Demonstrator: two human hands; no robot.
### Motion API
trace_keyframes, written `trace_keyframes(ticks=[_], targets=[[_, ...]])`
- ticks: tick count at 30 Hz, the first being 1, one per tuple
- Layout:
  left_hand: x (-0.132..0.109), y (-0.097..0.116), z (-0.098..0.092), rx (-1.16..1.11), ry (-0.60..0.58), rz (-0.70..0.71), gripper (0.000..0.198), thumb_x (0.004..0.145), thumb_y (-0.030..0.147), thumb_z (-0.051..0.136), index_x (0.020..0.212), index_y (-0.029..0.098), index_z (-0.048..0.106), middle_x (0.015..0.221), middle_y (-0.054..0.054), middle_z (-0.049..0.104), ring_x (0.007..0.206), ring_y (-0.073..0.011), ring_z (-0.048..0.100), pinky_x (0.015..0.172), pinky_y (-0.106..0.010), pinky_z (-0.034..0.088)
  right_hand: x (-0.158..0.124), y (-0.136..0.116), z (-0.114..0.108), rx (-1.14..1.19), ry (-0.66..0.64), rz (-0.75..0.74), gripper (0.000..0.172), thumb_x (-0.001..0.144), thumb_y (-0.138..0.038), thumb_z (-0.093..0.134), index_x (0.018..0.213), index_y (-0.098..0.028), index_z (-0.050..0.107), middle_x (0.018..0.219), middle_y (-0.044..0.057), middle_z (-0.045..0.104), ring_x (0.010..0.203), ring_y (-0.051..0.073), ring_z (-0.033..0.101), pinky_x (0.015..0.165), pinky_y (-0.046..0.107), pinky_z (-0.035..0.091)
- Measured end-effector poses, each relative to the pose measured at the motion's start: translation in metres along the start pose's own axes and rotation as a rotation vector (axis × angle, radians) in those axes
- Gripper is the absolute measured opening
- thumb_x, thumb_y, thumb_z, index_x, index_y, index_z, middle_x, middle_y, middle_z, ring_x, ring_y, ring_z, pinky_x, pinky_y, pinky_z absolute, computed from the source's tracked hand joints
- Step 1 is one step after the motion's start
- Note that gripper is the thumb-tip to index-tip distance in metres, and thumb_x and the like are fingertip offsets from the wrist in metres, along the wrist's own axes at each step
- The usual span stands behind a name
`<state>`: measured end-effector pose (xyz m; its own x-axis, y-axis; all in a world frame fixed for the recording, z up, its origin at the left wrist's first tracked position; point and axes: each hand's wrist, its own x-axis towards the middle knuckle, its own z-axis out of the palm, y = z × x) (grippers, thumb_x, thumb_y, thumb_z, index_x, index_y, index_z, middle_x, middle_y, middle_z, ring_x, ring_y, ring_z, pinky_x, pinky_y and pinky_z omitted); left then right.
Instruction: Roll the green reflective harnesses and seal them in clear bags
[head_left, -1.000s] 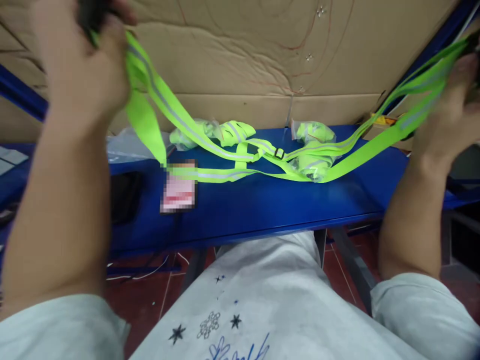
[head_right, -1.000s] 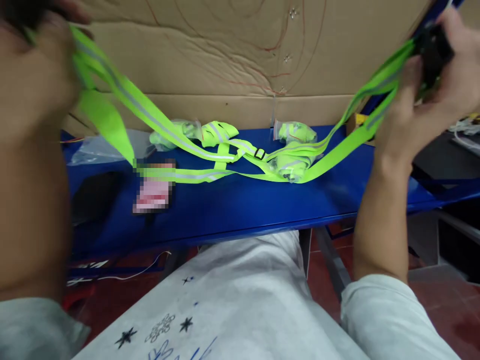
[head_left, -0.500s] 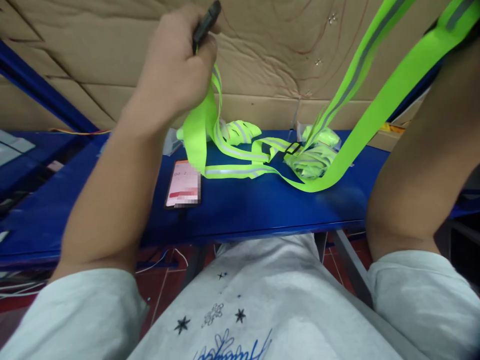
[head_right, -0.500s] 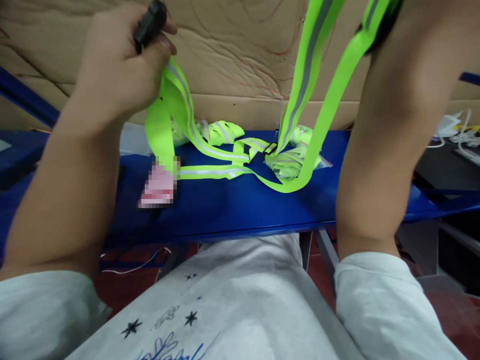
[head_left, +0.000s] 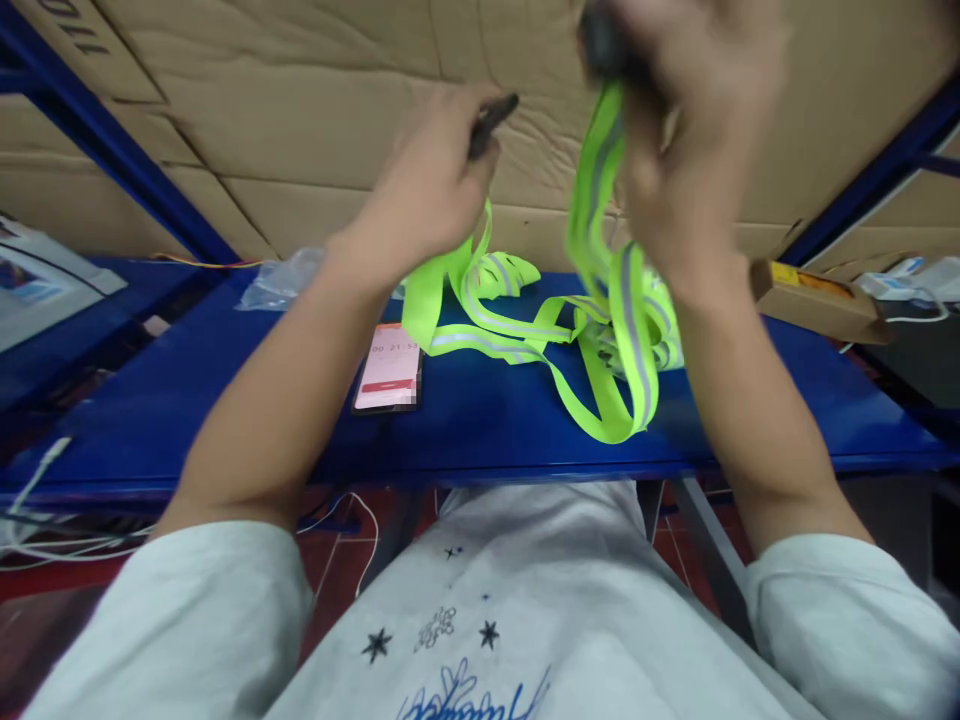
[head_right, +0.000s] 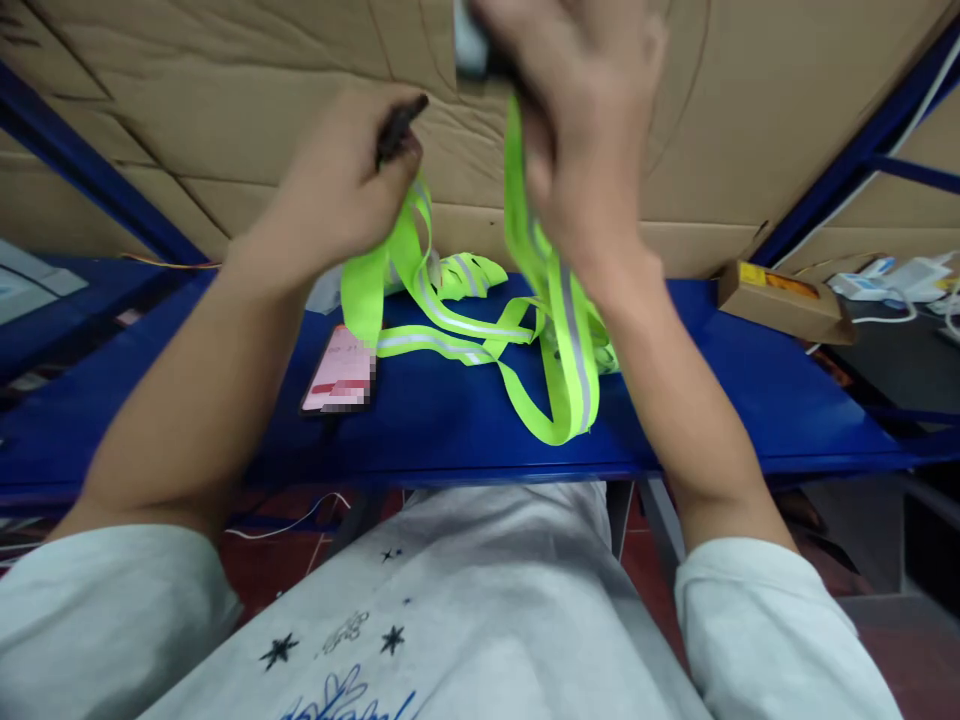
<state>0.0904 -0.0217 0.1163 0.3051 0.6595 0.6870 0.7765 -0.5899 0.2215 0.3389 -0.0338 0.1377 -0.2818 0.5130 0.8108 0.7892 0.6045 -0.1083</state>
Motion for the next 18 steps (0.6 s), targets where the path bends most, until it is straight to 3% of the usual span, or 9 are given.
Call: trace_keyframes(ticks=[1,3,8,11,14,16,18], targets=[[-0.003,0.002,0.004,0.019,-0.022,0.006,0.058,0.107,0.019,0.046,0.163,0.01,0.05,0.162,-0.015,0.059,0.152,-0.0277,0.052,0.132,-0.043,0.039,-0.015,-0.002,0.015,-0.113,0.101,-0.157,0.049,0.117,-0.034,0.038,0.154,-0.024,0.069,0.158,0.004,0.059,0.154,0.031,0.05,0.129,0.051,0.035],[-0.007,0.005,0.014,0.064,-0.055,-0.019,0.065,0.107,0.022,0.043,0.171,0.014,0.039,0.167,-0.015,0.053,0.155,-0.0305,0.05,0.132,-0.045,0.04,-0.043,0.003,0.042,-0.198,0.095,-0.195,0.046,0.117,-0.025,0.04,0.149,-0.026,0.073,0.153,0.007,0.067,0.146,0.028,0.057,0.123,0.049,0.043],[-0.021,0.022,0.039,0.22,-0.182,-0.055,0.069,0.105,0.017,0.044,0.173,0.012,0.037,0.162,-0.021,0.052,0.145,-0.0412,0.057,0.118,-0.058,0.054,-0.078,0.022,0.072,-0.21,-0.015,-0.004,0.055,0.114,-0.015,0.037,0.16,-0.033,0.061,0.163,0.004,0.059,0.153,0.023,0.047,0.13,0.047,0.037],[-0.026,0.026,0.053,0.234,-0.244,-0.005,0.068,0.101,0.008,0.045,0.168,0.016,0.045,0.157,-0.017,0.057,0.145,-0.0368,0.057,0.119,-0.053,0.054,-0.078,0.025,0.075,-0.171,-0.007,-0.033,0.057,0.112,-0.014,0.036,0.159,-0.029,0.064,0.162,0.006,0.059,0.152,0.023,0.048,0.132,0.046,0.037],[-0.023,0.01,0.067,0.105,-0.213,0.107,0.077,0.093,0.004,0.045,0.166,0.029,0.05,0.159,-0.011,0.058,0.148,-0.0341,0.055,0.124,-0.052,0.05,-0.076,0.029,0.075,-0.138,-0.056,0.016,0.061,0.107,-0.014,0.039,0.159,-0.035,0.063,0.163,0.002,0.058,0.153,0.024,0.049,0.133,0.048,0.039],[-0.018,-0.008,0.078,-0.001,-0.155,0.183,0.084,0.087,0.008,0.048,0.168,0.033,0.049,0.159,-0.01,0.058,0.146,-0.0374,0.056,0.122,-0.057,0.05,-0.077,0.033,0.074,-0.125,-0.071,0.075,0.06,0.108,-0.017,0.04,0.158,-0.043,0.061,0.165,-0.003,0.056,0.155,0.023,0.048,0.134,0.049,0.041],[-0.013,-0.026,0.086,-0.092,-0.111,0.248,0.089,0.084,0.012,0.05,0.17,0.036,0.046,0.159,-0.008,0.058,0.145,-0.0391,0.055,0.122,-0.061,0.049,-0.078,0.036,0.074,-0.101,-0.068,0.094,0.059,0.107,-0.018,0.041,0.156,-0.042,0.063,0.163,-0.003,0.058,0.153,0.023,0.05,0.133,0.051,0.042]])
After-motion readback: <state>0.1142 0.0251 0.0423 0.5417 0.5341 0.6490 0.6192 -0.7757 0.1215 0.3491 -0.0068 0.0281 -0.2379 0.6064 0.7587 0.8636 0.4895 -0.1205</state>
